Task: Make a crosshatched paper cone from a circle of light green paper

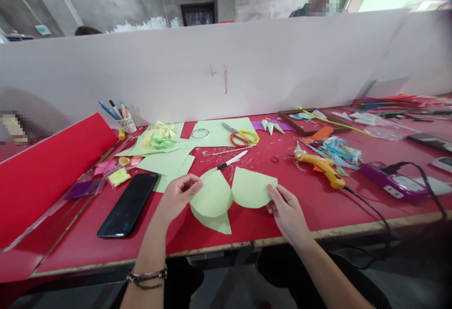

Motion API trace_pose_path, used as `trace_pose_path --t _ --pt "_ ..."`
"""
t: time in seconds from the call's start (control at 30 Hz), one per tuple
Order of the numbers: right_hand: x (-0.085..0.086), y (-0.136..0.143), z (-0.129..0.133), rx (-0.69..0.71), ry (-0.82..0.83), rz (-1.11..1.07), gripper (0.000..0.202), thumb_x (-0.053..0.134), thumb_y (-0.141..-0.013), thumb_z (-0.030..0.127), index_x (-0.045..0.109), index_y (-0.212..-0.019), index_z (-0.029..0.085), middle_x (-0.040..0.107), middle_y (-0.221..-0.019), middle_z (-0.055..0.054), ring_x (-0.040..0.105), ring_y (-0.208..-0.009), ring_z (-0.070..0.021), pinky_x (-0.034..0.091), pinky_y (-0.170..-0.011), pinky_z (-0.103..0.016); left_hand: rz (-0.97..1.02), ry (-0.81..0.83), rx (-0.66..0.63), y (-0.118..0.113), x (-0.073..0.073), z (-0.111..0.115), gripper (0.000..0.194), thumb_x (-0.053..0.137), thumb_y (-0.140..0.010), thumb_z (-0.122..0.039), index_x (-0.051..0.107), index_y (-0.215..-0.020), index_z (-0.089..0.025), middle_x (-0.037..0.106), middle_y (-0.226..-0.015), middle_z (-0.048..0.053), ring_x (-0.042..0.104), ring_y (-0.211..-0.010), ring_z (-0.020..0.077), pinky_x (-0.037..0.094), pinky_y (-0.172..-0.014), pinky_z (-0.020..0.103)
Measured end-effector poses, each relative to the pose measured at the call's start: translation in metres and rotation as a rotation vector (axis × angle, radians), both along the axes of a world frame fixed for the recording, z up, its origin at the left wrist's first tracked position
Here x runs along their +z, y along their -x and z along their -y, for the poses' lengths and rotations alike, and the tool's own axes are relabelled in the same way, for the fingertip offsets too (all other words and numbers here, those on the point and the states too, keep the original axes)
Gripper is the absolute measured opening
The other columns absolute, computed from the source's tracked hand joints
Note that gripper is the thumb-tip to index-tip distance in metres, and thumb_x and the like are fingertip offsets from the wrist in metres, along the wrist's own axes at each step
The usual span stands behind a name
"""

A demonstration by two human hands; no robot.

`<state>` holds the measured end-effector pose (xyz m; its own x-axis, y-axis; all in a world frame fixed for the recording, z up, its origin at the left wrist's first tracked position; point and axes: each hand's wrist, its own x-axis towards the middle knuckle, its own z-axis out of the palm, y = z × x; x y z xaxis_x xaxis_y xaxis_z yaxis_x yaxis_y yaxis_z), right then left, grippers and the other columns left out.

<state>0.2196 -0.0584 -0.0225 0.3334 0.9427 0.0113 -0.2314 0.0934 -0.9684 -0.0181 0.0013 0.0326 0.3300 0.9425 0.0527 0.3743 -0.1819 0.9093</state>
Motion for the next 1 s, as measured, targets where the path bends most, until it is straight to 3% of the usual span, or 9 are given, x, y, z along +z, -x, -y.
trace_pose_path --t 0.17,0.3,0.53,0.77,1.0 --pt "0.002 0.000 -0.001 -0.070 -0.005 0.029 0.033 0.058 -0.070 0.048 0.052 -0.061 0.017 0.041 -0.045 0.005 0.036 -0.043 -0.0083 0.029 -0.042 -0.022 -0.013 0.001 -0.016 0.004 0.004 0.001 0.025 0.053 -0.075 -0.042 0.054 -0.076 -0.016 0.045 -0.060 -0.004 0.041 -0.051 0.0080 0.034 -0.048 0.018" --pt "0.002 0.000 -0.001 -0.052 -0.004 0.024 0.032 0.057 -0.072 0.046 0.050 -0.060 0.018 0.041 -0.047 0.005 0.035 -0.043 -0.0081 0.028 -0.042 -0.021 0.056 -0.042 0.088 -0.001 0.005 0.003 0.024 0.046 -0.080 -0.043 0.047 -0.078 -0.019 0.047 -0.061 -0.005 0.048 -0.047 0.0082 0.039 -0.050 0.020" --pt "0.001 -0.001 0.000 -0.066 0.004 -0.020 0.027 0.059 -0.072 0.042 0.052 -0.063 0.017 0.039 -0.047 0.005 0.033 -0.043 -0.0071 0.026 -0.040 -0.021 0.046 -0.115 0.152 -0.005 0.007 0.006 0.025 0.047 -0.080 -0.042 0.045 -0.090 -0.020 0.045 -0.053 -0.007 0.038 -0.040 0.0065 0.031 -0.040 0.017" --pt "0.006 -0.001 -0.001 -0.193 -0.012 -0.213 0.024 0.065 -0.066 0.038 0.052 -0.062 0.019 0.040 -0.052 0.006 0.034 -0.044 -0.0061 0.029 -0.038 -0.018 0.117 -0.171 0.283 0.014 0.011 0.000 0.031 0.049 -0.078 -0.041 0.047 -0.100 -0.020 0.047 -0.055 -0.007 0.038 -0.041 0.0060 0.032 -0.041 0.016" --pt "0.004 -0.001 -0.003 -0.252 -0.086 -0.090 0.020 0.065 -0.067 0.035 0.056 -0.072 0.018 0.049 -0.059 0.004 0.040 -0.047 -0.0074 0.037 -0.046 -0.021 0.168 -0.243 0.424 0.025 0.005 -0.007 0.053 0.052 -0.076 -0.039 0.036 -0.122 -0.018 0.055 -0.074 -0.001 0.051 -0.062 0.0107 0.040 -0.053 0.019"
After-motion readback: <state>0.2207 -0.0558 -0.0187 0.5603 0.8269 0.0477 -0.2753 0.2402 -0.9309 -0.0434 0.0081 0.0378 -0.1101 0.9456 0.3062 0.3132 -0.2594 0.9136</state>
